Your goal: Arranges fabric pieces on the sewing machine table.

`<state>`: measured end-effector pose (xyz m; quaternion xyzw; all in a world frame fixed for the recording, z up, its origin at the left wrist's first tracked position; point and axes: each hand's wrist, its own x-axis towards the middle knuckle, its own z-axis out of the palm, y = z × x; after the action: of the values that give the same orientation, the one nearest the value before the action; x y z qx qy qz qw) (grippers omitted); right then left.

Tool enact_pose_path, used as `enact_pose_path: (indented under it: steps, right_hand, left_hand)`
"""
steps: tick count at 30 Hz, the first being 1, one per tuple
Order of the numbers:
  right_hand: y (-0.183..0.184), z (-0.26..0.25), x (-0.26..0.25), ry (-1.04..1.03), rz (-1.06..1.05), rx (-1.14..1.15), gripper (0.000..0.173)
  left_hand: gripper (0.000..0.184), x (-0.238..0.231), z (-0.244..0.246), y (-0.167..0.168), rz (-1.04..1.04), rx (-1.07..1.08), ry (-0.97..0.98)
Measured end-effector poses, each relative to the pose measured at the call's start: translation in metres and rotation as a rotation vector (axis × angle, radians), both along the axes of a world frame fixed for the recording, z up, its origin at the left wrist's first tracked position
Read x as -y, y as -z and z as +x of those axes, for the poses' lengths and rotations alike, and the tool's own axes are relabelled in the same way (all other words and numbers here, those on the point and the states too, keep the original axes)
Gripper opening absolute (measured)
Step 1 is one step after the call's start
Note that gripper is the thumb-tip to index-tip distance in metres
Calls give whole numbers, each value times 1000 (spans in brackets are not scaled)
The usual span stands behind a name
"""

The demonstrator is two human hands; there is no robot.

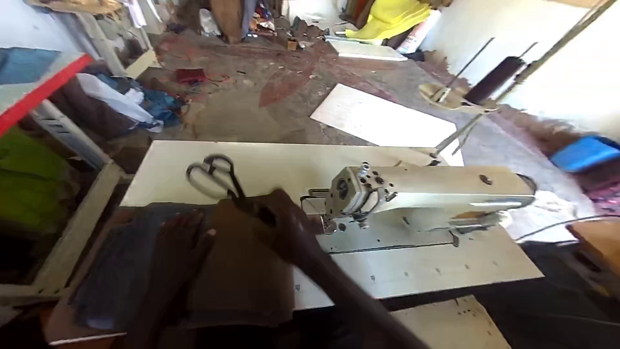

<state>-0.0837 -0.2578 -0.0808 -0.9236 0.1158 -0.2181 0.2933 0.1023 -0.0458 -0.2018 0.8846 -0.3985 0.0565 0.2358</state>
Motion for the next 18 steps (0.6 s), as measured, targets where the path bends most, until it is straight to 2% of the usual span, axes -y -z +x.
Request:
enact_pose_path:
  steps: [2, 4, 7, 9, 12, 15, 18]
  right_hand:
    - [27, -73, -17, -1, 112, 107, 27]
    - [63, -145, -18, 86, 160, 123, 24]
    - [94, -236, 5, 406, 173, -18, 26]
    - [103, -273, 36, 611, 113, -119, 25]
    - [107, -290, 91, 734, 35, -245, 27]
    - [111, -276, 127, 669, -6, -303, 29]
    - [107, -245, 126, 557, -37, -162, 34]
  left_hand:
    - [73, -3, 15, 0, -36, 1, 13]
    - [74, -6, 25, 4, -59, 11, 14]
    - [76, -10, 27, 5, -146, -10, 13]
    - [70, -14, 21, 0, -207, 2, -9]
    - [64, -21, -3, -23, -135, -34, -126]
    - [65, -28, -31, -38, -2, -131, -255]
    - [73, -22, -51, -41, 106, -191, -277]
